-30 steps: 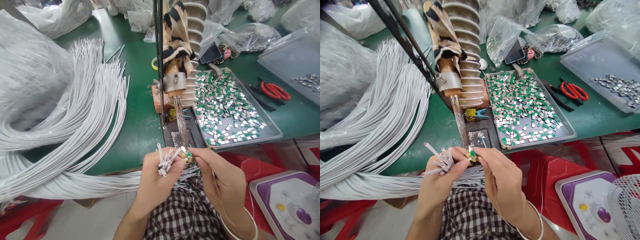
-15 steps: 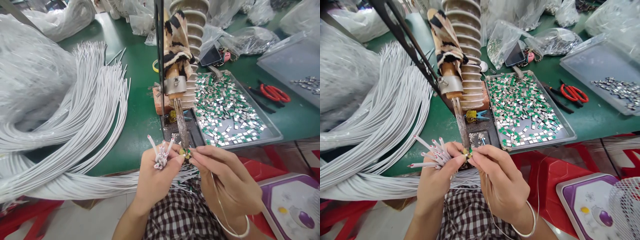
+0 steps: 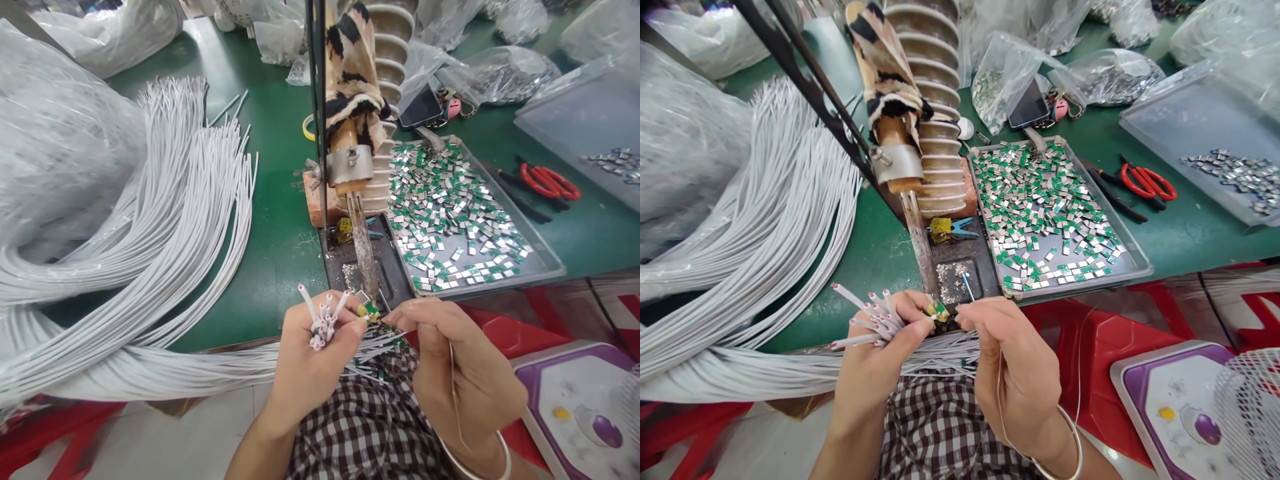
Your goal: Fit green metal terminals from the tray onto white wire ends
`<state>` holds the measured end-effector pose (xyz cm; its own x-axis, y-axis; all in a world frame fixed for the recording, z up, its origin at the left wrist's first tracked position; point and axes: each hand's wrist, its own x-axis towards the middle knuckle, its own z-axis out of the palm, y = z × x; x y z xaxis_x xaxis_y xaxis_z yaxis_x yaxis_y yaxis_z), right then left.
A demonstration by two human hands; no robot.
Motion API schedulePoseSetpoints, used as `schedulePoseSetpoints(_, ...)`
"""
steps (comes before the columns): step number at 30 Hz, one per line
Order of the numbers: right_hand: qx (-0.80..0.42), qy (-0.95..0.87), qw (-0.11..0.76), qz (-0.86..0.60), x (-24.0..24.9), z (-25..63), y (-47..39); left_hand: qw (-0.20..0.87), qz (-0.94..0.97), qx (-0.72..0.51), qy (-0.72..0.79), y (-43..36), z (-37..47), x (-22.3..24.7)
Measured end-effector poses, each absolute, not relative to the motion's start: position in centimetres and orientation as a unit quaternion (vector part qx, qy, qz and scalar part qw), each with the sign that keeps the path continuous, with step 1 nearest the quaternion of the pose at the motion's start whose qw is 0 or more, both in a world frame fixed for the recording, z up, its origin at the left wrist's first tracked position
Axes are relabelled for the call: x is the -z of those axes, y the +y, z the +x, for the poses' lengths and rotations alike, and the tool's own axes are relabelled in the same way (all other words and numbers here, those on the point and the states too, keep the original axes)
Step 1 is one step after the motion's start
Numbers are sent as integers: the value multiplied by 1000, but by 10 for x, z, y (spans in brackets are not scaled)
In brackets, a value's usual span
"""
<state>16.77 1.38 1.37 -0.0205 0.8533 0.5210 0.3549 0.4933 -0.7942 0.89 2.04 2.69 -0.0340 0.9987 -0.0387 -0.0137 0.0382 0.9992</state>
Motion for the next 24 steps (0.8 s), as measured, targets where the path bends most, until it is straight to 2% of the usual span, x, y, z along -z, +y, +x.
schedulePoseSetpoints(4, -241, -720, 503, -413, -21, 174, 13, 499, 554, -450, 492, 14, 11, -24)
schedulePoseSetpoints(8, -314, -731, 477, -373, -30, 177, 14, 531, 617, -403, 418, 2, 11, -13)
schedulePoseSetpoints(11, -369, -697, 499, -361, -34, 179, 15, 529, 605, -413, 430, -5, 8, -7)
schedulePoseSetpoints(17, -311, -740, 443, -399, -35, 175, 19, 488, 604, -451, 440, -5, 6, -10)
schedulePoseSetpoints(24, -374, -689, 465, -411, -31, 174, 19, 440, 600, -454, 490, -2, 10, -17)
